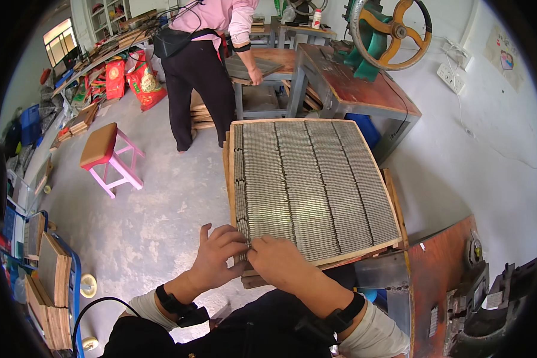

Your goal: The person removes stacks of metal pieces from a yellow bag and organizes them into a wooden tray. Then, they repeatedly take stacks from the tray, position them into a press machine, rotate the wheel by hand, and place the finished pieces into a white bag.

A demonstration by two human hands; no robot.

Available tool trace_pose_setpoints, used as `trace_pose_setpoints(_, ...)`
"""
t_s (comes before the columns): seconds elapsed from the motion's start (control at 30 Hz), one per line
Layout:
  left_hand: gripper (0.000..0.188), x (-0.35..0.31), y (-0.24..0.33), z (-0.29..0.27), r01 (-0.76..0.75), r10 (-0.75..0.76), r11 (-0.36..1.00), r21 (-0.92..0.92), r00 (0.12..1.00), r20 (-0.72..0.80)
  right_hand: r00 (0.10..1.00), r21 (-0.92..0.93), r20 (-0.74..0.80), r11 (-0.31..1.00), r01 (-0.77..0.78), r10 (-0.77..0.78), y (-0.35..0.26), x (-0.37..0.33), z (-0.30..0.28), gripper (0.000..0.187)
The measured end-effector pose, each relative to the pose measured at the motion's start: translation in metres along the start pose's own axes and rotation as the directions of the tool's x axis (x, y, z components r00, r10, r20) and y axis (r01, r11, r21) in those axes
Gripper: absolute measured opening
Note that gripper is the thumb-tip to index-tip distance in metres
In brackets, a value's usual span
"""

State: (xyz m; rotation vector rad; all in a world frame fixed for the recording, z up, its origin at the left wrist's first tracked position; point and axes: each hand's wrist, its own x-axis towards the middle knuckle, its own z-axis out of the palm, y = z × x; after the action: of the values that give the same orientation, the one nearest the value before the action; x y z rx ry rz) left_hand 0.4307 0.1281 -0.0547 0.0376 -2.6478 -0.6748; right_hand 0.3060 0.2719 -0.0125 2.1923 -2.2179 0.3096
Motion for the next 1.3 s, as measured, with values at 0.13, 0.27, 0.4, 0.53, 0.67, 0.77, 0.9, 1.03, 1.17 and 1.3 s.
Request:
trace_pose_setpoints(0.13, 0.034, 0.001, -0.004, 0.002, 0.058, -0.06, 0.985, -0.164, 0.998, -0.008, 0.998, -0.006, 0.013, 0.998, 0.068, -0.068, 0.003, 0.0, -0.007, 0.009)
trace_pose_setpoints(0.27, 0.036, -0.001, -0.011, 0.0, -0.05, 0.047, 0.986, -0.158, 0.999, -0.026, 0.943, -0.053, 0.126, 0.947, 0.317, -0.309, 0.012, 0.0, -0.01, 0.012)
trace_pose_setpoints(0.4, 0.033, -0.001, -0.016, 0.0, -0.1, 0.093, 0.978, -0.184, 0.994, -0.049, 0.895, -0.076, 0.087, 0.893, 0.444, -0.437, 0.021, -0.007, -0.01, 0.016)
trace_pose_setpoints(0.53, 0.027, -0.003, -0.016, -0.001, -0.174, 0.165, 0.974, -0.142, 0.983, -0.077, 0.912, -0.045, 0.036, 0.911, 0.409, -0.408, 0.026, -0.016, -0.008, 0.022)
trace_pose_setpoints(0.67, 0.023, -0.004, -0.016, -0.002, -0.146, 0.14, 0.981, -0.128, 0.988, -0.059, 0.902, -0.076, 0.026, 0.899, 0.431, -0.43, 0.025, -0.019, -0.005, 0.027)
trace_pose_setpoints(0.77, 0.022, -0.003, -0.018, -0.003, -0.148, 0.146, 0.985, -0.084, 0.989, -0.029, 0.899, -0.074, 0.034, 0.896, 0.438, -0.437, 0.025, -0.019, -0.007, 0.027)
trace_pose_setpoints(0.9, 0.021, -0.002, -0.019, -0.003, -0.142, 0.139, 0.983, -0.116, 0.99, -0.03, 0.896, -0.079, 0.107, 0.894, 0.44, -0.431, 0.026, -0.02, -0.011, 0.026)
trace_pose_setpoints(1.03, 0.02, -0.002, -0.018, -0.001, -0.137, 0.13, 0.98, -0.142, 0.99, -0.054, 0.925, -0.008, -0.01, 0.925, 0.379, -0.379, 0.026, -0.021, -0.009, 0.026)
trace_pose_setpoints(1.17, 0.018, 0.0, -0.018, -0.001, -0.147, 0.14, 0.98, -0.131, 0.988, -0.063, 0.988, 0.249, -0.113, 0.959, 0.134, -0.108, 0.023, -0.018, 0.001, 0.025)
trace_pose_setpoints(1.3, 0.017, 0.004, -0.018, -0.003, -0.184, 0.181, 0.98, -0.081, 0.983, -0.04, 0.992, 0.286, -0.12, 0.955, 0.075, -0.043, 0.02, -0.011, 0.007, 0.025)
